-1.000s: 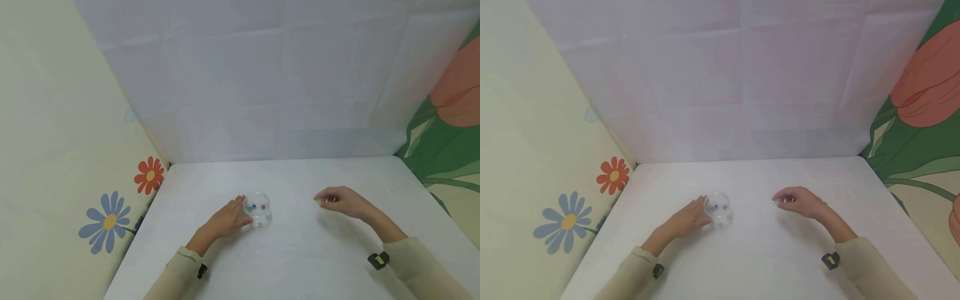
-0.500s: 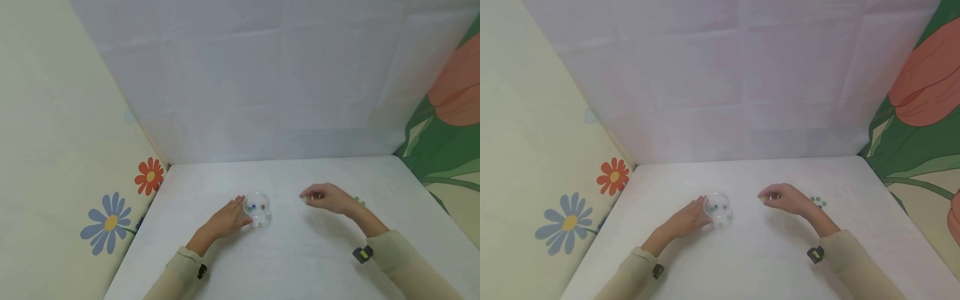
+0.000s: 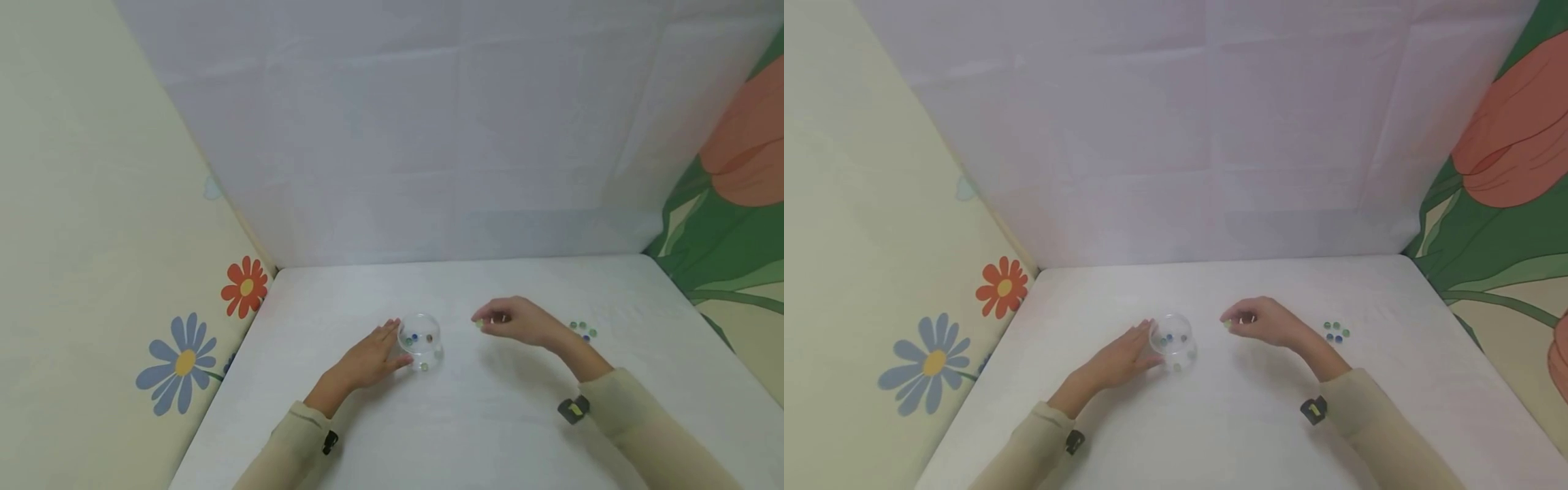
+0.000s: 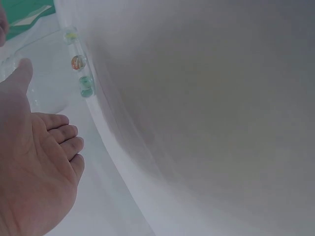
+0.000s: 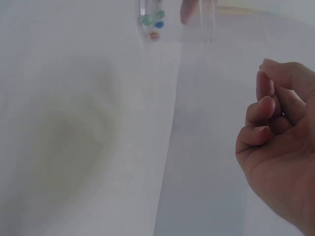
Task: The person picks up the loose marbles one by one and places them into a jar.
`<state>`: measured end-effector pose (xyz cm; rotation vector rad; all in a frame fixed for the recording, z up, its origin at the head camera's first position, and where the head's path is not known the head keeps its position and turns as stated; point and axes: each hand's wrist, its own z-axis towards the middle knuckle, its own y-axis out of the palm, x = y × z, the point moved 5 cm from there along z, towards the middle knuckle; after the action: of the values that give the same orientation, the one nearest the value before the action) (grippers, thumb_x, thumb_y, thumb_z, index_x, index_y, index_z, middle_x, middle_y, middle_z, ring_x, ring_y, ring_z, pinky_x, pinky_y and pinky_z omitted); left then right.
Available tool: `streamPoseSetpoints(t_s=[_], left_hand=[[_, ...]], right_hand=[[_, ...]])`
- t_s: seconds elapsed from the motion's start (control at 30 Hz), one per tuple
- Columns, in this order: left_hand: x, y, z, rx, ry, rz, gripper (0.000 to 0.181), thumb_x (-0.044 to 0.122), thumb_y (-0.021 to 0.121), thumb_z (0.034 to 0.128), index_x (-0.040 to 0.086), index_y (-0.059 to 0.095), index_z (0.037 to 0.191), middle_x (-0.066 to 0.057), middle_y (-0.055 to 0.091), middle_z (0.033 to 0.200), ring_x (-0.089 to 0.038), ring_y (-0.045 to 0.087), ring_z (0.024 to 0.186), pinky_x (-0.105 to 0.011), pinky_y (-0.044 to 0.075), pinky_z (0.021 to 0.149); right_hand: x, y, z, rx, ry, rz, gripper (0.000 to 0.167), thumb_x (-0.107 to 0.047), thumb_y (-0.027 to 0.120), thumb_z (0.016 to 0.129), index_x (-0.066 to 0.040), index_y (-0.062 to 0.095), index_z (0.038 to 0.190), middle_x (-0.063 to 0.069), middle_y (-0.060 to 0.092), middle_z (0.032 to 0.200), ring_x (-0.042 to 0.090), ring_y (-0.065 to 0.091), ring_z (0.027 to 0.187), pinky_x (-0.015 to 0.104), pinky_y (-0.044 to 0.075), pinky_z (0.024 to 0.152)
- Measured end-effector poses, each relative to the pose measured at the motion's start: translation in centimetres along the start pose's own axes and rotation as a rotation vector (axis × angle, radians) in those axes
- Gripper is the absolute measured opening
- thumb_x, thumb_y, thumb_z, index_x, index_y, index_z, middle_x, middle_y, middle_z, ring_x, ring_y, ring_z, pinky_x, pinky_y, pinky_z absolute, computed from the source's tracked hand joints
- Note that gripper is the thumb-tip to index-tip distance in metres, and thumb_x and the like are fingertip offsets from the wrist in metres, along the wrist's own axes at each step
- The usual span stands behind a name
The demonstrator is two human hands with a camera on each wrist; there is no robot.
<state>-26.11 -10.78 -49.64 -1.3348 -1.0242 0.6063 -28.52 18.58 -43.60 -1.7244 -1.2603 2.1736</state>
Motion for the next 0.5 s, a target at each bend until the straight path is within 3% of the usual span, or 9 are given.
streamPoseSetpoints(t_s=[0.5], left_hand=[[0.2,-0.2,-0.1,-0.003,-0.003,-0.005,0.087,0.061,0.043,0.1024,-0.002,0.024,0.159,-0.015,0.023,0.167,-0.027,0.018,0.155,-0.041,0.017,0.127]], right_hand=[[-1.8,1.8,2.1,-0.041,-0.073,-0.001,0.022,-0.016,0.07,0.096,-0.016,0.074,0.117,-0.004,0.069,0.098,0.017,0.06,0.085,0.028,0.054,0.071]])
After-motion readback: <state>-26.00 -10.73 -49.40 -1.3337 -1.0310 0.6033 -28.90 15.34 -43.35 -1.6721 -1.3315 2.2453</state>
